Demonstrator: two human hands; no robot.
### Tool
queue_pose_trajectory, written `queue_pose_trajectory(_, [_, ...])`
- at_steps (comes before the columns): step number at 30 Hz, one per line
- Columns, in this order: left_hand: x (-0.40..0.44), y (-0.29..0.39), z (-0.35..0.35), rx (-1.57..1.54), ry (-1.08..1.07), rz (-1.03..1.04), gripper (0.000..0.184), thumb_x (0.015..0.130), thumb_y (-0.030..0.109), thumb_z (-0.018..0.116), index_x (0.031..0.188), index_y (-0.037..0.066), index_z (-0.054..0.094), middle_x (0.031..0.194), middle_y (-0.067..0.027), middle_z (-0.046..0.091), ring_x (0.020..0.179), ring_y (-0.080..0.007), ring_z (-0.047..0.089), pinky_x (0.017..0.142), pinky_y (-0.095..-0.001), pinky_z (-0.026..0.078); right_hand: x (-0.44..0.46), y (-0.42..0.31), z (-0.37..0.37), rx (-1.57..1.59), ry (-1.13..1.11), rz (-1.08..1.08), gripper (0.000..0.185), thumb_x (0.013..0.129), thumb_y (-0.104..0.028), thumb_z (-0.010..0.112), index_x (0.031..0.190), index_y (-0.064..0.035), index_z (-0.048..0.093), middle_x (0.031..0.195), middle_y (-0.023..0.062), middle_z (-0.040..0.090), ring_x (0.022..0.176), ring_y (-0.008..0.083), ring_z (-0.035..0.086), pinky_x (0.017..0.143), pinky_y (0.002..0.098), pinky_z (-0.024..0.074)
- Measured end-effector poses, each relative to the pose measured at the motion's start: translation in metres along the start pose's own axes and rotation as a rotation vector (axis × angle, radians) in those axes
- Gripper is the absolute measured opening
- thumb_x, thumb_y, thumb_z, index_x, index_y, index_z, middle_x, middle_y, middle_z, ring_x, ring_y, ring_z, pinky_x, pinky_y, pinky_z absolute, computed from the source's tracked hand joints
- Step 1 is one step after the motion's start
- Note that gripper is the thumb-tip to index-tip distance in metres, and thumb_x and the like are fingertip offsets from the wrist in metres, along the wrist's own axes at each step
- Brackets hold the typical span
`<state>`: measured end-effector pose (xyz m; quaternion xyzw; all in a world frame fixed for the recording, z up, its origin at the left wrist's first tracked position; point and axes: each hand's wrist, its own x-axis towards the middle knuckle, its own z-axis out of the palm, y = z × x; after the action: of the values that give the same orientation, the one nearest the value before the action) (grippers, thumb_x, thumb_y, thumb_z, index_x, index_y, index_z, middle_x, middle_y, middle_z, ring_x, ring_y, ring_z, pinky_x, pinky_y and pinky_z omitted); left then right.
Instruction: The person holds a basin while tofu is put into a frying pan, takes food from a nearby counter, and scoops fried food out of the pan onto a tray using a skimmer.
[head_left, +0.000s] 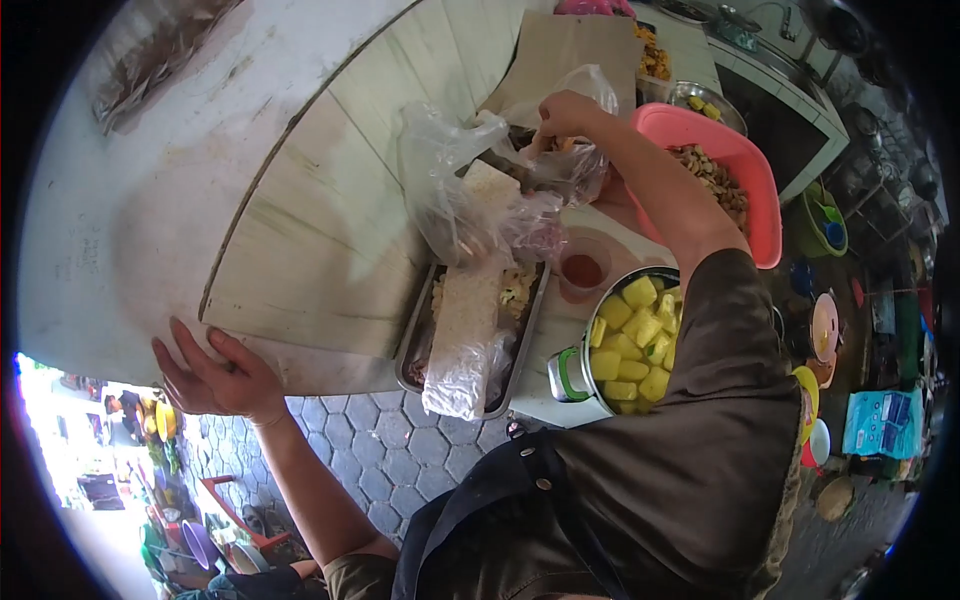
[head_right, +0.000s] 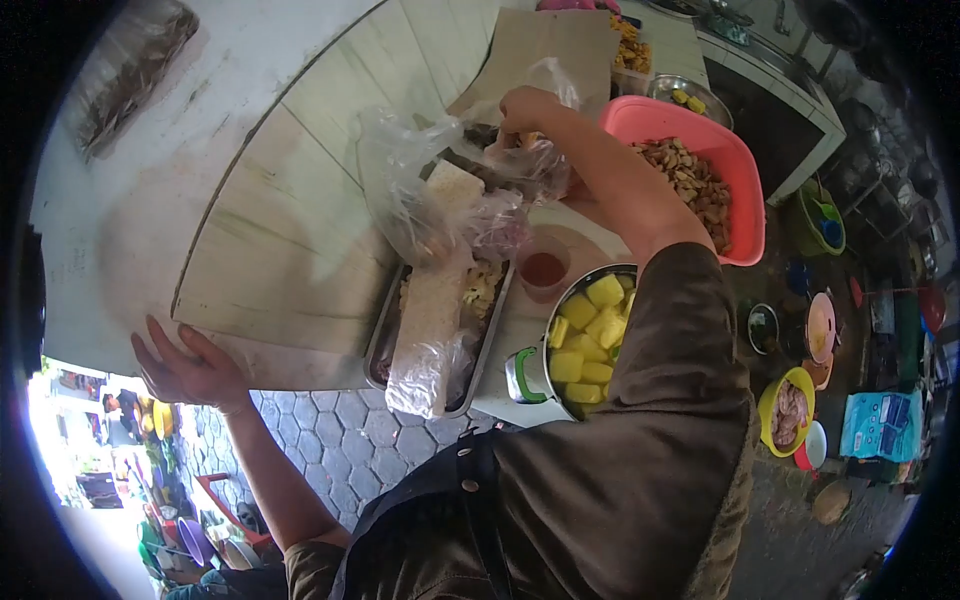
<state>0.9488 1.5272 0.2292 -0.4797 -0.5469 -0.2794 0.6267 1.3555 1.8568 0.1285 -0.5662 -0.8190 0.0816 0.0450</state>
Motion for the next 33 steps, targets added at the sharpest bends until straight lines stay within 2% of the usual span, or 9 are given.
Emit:
queue_pose_trajectory(4, [0.002, 0.005, -0.002, 0.031, 0.001, -0.017, 0.033, 0.089, 0.026, 0.052, 0.119, 0.012, 0.057, 0.121, -0.0154, 0.051, 0.103, -0.0308, 0.051, 0.085, -0.0450, 0.038, -0.004, 0.020, -0.004, 0.125, 0.008, -0.027, 0.034, 0.061, -0.028, 0.063, 0.085, -0.0043, 0.066, 0.080, 0.0145, 0.064, 0.078, 0.0283, 0.062, 0.070, 0.0385, 0.0476])
queue_pose_trajectory(7, [0.003, 0.007, -0.002, 0.021, 0.000, -0.018, 0.033, 0.089, 0.026, 0.051, 0.119, 0.012, 0.056, 0.122, -0.0154, 0.051, 0.103, -0.0305, 0.052, 0.085, -0.0450, 0.038, -0.017, 0.020, -0.010, 0.233, 0.068, -0.095, 0.032, 0.062, -0.030, 0.064, 0.081, -0.0036, 0.067, 0.071, 0.0124, 0.063, 0.067, 0.0240, 0.061, 0.060, 0.0352, 0.0475])
queue_pose_trajectory(12, [0.002, 0.005, -0.002, 0.045, -0.006, -0.012, 0.033, 0.090, 0.026, 0.050, 0.120, 0.012, 0.056, 0.122, -0.0148, 0.051, 0.104, -0.0299, 0.051, 0.086, -0.0443, 0.038, -0.028, 0.024, -0.015, 0.834, 0.077, 0.144, 0.029, 0.068, -0.027, 0.068, 0.078, -0.0004, 0.064, 0.061, 0.0052, 0.053, 0.045, 0.0138, 0.044, 0.036, 0.0294, 0.0333])
queue_pose_trajectory(18, [0.003, 0.005, -0.002, 0.043, -0.011, -0.005, 0.033, 0.090, 0.026, 0.050, 0.120, 0.012, 0.056, 0.123, -0.0138, 0.051, 0.105, -0.0289, 0.050, 0.087, -0.0433, 0.038, -0.023, 0.028, -0.019, 1.340, 0.025, 0.248, 0.015, 0.073, -0.020, 0.067, 0.069, -0.0062, 0.062, 0.058, 0.0008, 0.049, 0.045, 0.0104, 0.040, 0.040, 0.0260, 0.0293])
queue_pose_trajectory(22, [0.001, 0.004, -0.001, 0.047, -0.009, 0.001, 0.033, 0.091, 0.024, 0.050, 0.120, 0.011, 0.056, 0.123, -0.0137, 0.051, 0.106, -0.0286, 0.050, 0.087, -0.0428, 0.038, -0.020, 0.031, -0.021, 1.457, -0.021, 0.265, 0.014, 0.073, -0.019, 0.067, 0.067, -0.0086, 0.061, 0.057, -0.0001, 0.049, 0.046, 0.0103, 0.040, 0.041, 0.0250, 0.0296])
queue_pose_trajectory(25, [0.001, 0.004, -0.001, 0.039, -0.015, 0.004, 0.032, 0.090, 0.024, 0.050, 0.120, 0.011, 0.056, 0.123, -0.0136, 0.051, 0.107, -0.0286, 0.050, 0.087, -0.0425, 0.038, -0.017, 0.031, -0.020, 1.321, -0.018, 0.277, 0.014, 0.075, -0.022, 0.065, 0.075, -0.0081, 0.064, 0.058, -0.0012, 0.049, 0.048, 0.0091, 0.041, 0.040, 0.0252, 0.0312])
queue_pose_trajectory(27, [0.002, 0.005, -0.003, 0.056, -0.027, 0.004, 0.032, 0.090, 0.023, 0.050, 0.120, 0.011, 0.056, 0.123, -0.0139, 0.051, 0.108, -0.0288, 0.050, 0.087, -0.0424, 0.038, -0.018, 0.029, -0.017, 0.999, -0.031, 0.201, 0.018, 0.075, -0.024, 0.066, 0.079, -0.0068, 0.065, 0.065, 0.0000, 0.054, 0.056, 0.0087, 0.048, 0.046, 0.0231, 0.0360])
queue_pose_trajectory(31, [0.002, 0.006, -0.002, 0.006, -0.030, -0.013, 0.032, 0.091, 0.025, 0.049, 0.119, 0.011, 0.057, 0.123, -0.0122, 0.050, 0.109, -0.0262, 0.048, 0.091, -0.0426, 0.034, -0.014, 0.001, 0.002, 0.740, -0.040, 0.237, 0.022, 0.076, -0.024, 0.064, 0.082, -0.0031, 0.065, 0.071, 0.0029, 0.058, 0.064, 0.0084, 0.052, 0.054, 0.0206, 0.0401])
queue_pose_trajectory(33, [0.001, 0.006, -0.001, 0.008, -0.024, -0.013, 0.032, 0.091, 0.025, 0.049, 0.119, 0.011, 0.057, 0.123, -0.0119, 0.050, 0.109, -0.0259, 0.048, 0.091, -0.0426, 0.034, -0.015, -0.009, 0.015, 1.257, -0.181, 0.102, 0.025, 0.074, -0.027, 0.065, 0.080, -0.0030, 0.065, 0.069, 0.0047, 0.058, 0.060, 0.0121, 0.053, 0.050, 0.0259, 0.0431])
